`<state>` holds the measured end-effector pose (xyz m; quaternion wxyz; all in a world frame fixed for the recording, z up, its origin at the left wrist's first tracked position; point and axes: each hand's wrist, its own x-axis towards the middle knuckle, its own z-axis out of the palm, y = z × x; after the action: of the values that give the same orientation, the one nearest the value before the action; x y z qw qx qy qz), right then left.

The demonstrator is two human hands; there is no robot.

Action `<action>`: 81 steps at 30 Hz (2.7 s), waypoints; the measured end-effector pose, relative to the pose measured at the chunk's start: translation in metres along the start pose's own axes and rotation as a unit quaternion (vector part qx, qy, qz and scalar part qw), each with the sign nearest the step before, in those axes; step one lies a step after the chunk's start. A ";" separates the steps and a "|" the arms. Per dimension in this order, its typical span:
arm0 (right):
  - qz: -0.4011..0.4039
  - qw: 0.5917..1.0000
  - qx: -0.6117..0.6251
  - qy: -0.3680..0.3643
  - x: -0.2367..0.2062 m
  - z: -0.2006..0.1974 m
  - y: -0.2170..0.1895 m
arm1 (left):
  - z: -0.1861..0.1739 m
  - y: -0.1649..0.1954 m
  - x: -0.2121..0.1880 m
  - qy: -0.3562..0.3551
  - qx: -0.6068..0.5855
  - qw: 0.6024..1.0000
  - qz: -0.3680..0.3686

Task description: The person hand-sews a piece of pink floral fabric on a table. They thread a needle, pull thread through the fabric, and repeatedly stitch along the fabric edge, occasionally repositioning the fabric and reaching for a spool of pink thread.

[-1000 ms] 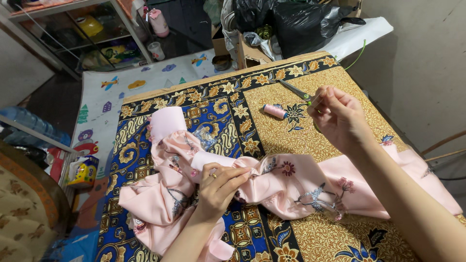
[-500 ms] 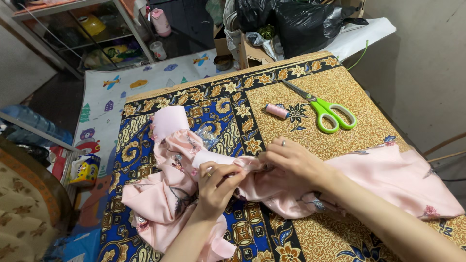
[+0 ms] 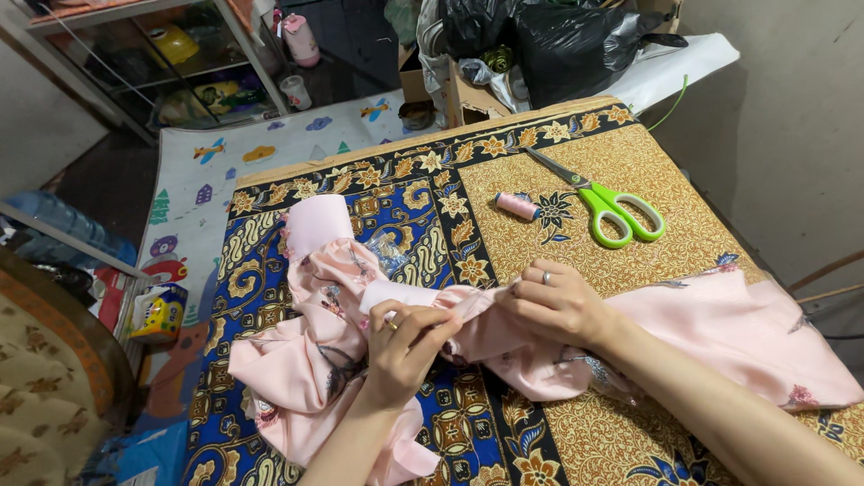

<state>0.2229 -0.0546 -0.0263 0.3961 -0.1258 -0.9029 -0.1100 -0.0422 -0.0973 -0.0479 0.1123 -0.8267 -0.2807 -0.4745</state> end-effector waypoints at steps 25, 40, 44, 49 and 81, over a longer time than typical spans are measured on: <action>0.308 0.923 0.228 -0.041 0.004 0.018 -0.007 | 0.012 -0.004 0.003 0.003 -0.036 0.996 -0.085; 0.286 0.918 0.258 -0.095 0.032 -0.018 -0.010 | -0.003 0.002 0.002 -0.045 -0.006 0.999 -0.004; 0.316 0.892 0.291 -0.142 0.029 -0.026 -0.001 | -0.002 0.001 -0.001 -0.051 0.001 0.999 0.012; 0.322 0.882 0.291 -0.184 0.029 -0.026 -0.001 | -0.003 0.001 -0.003 -0.060 0.013 0.997 0.036; 0.295 0.908 0.240 -0.177 0.025 -0.014 -0.006 | 0.010 0.005 0.004 -0.066 -0.054 0.996 -0.017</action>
<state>0.2149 -0.0608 0.0009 0.2622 -0.3054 -0.8789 0.2562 -0.0304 -0.0956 -0.0491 0.0407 -0.8562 -0.2756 -0.4352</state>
